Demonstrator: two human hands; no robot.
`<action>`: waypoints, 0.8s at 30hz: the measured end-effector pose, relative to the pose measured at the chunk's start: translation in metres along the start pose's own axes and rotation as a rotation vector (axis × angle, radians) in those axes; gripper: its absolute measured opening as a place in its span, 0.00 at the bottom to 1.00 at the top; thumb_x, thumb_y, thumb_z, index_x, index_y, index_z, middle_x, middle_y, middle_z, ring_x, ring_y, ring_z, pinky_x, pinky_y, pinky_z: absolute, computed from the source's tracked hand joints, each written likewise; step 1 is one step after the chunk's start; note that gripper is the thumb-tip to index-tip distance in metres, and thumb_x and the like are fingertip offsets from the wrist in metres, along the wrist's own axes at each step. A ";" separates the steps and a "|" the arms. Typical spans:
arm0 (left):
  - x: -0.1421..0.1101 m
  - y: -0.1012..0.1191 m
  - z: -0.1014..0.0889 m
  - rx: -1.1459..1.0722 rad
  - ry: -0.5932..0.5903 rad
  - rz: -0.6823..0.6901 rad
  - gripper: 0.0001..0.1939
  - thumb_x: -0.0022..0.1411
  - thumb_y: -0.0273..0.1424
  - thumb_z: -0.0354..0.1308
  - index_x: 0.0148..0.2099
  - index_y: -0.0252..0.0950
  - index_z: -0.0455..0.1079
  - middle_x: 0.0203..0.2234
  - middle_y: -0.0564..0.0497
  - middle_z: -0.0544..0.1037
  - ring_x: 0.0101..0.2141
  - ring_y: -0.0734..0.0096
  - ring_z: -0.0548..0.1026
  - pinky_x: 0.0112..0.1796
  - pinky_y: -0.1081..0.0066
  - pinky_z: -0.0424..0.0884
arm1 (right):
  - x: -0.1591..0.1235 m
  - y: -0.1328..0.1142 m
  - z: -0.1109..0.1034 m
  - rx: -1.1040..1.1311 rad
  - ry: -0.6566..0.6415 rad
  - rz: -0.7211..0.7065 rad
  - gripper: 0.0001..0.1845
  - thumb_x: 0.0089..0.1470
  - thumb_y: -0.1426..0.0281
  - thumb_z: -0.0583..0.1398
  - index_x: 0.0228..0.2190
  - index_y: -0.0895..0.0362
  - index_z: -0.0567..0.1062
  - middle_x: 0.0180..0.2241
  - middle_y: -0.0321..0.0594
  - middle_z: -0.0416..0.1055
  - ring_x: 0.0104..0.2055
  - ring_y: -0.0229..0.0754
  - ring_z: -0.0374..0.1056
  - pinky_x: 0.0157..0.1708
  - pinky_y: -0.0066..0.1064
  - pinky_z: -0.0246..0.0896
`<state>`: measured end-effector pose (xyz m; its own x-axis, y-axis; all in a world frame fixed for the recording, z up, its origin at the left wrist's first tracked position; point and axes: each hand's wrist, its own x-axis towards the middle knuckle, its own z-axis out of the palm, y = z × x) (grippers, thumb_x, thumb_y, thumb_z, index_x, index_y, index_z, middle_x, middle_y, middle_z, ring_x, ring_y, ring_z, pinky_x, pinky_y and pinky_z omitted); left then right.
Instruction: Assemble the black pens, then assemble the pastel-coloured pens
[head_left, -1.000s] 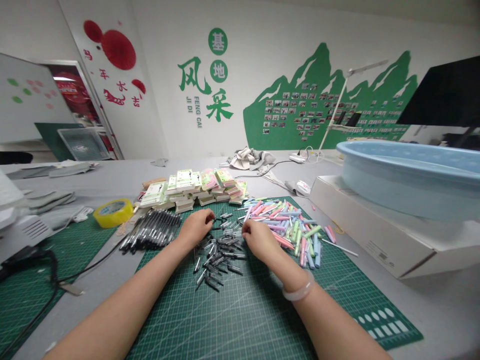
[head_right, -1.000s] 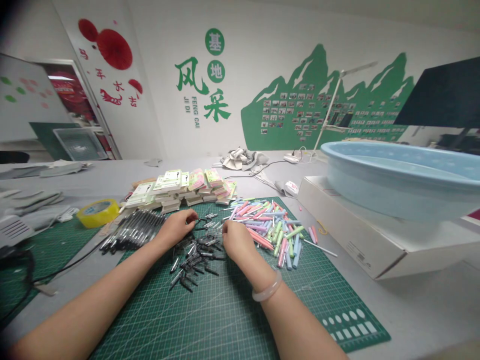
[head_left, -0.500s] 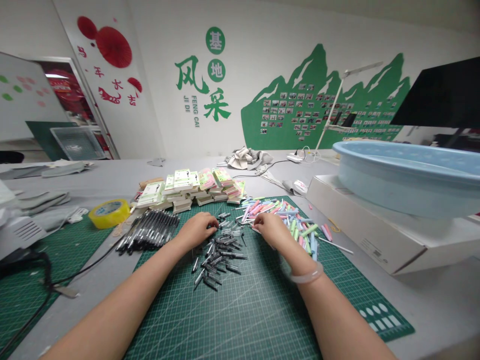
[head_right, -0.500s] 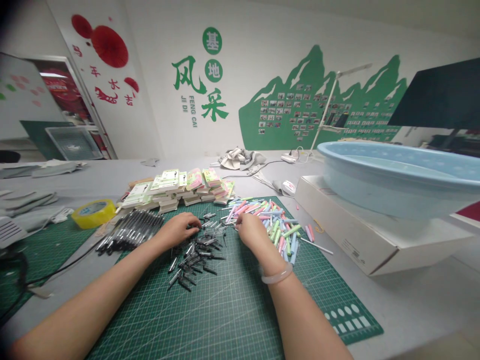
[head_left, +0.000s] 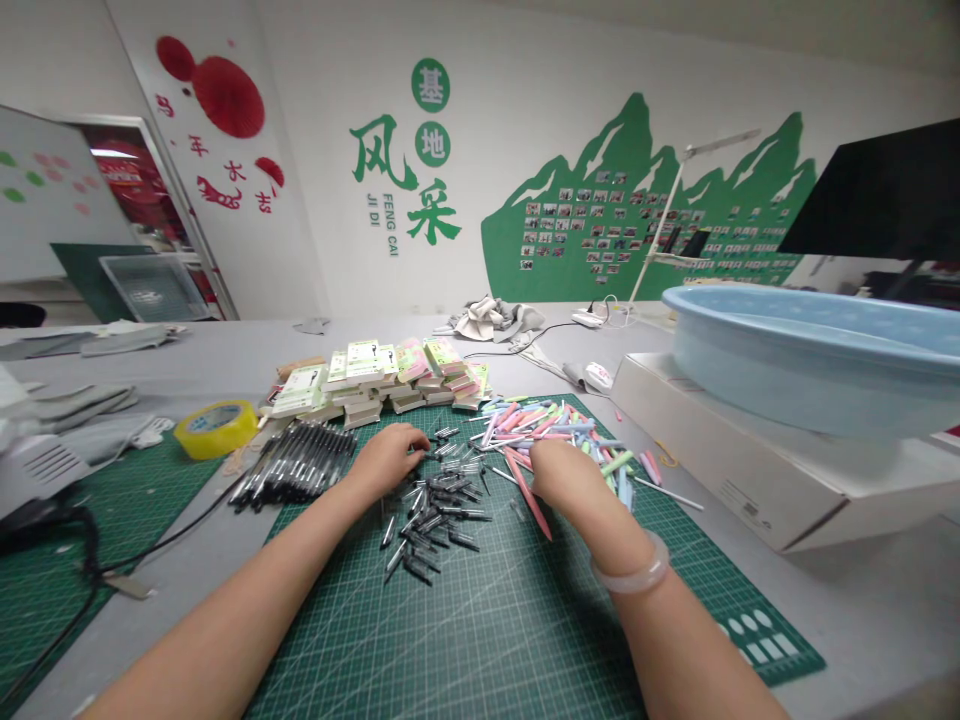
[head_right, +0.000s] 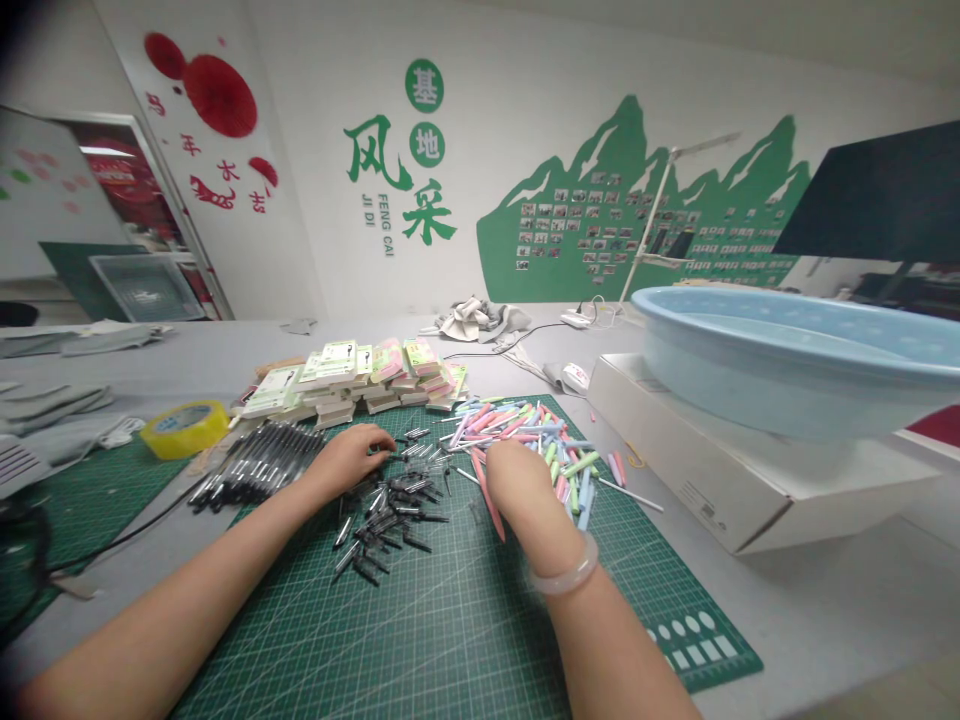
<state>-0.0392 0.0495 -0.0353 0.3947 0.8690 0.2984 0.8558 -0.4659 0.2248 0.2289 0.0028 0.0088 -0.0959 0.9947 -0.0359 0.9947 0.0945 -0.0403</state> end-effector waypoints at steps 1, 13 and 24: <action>0.000 0.000 0.000 0.003 0.001 -0.003 0.08 0.56 0.28 0.54 0.37 0.40 0.74 0.34 0.50 0.76 0.39 0.64 0.71 0.41 0.70 0.64 | -0.001 -0.002 -0.001 0.000 0.004 -0.007 0.09 0.45 0.75 0.60 0.32 0.61 0.77 0.34 0.54 0.75 0.37 0.50 0.72 0.33 0.32 0.60; 0.002 -0.004 0.002 0.009 0.001 -0.033 0.06 0.54 0.28 0.57 0.35 0.40 0.74 0.32 0.50 0.76 0.38 0.64 0.71 0.40 0.69 0.64 | -0.006 -0.038 0.018 0.173 -0.104 -0.256 0.11 0.39 0.67 0.66 0.29 0.56 0.77 0.30 0.44 0.75 0.33 0.47 0.71 0.28 0.29 0.58; 0.005 0.009 0.009 0.050 -0.024 0.027 0.05 0.55 0.27 0.56 0.33 0.40 0.72 0.31 0.49 0.73 0.39 0.64 0.69 0.39 0.70 0.63 | -0.006 -0.037 0.007 0.159 -0.017 -0.166 0.08 0.43 0.78 0.56 0.28 0.60 0.75 0.30 0.48 0.74 0.32 0.46 0.70 0.25 0.28 0.53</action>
<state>-0.0270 0.0509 -0.0401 0.4249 0.8604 0.2814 0.8602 -0.4806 0.1705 0.1924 -0.0066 0.0030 -0.2592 0.9653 -0.0321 0.9473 0.2476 -0.2035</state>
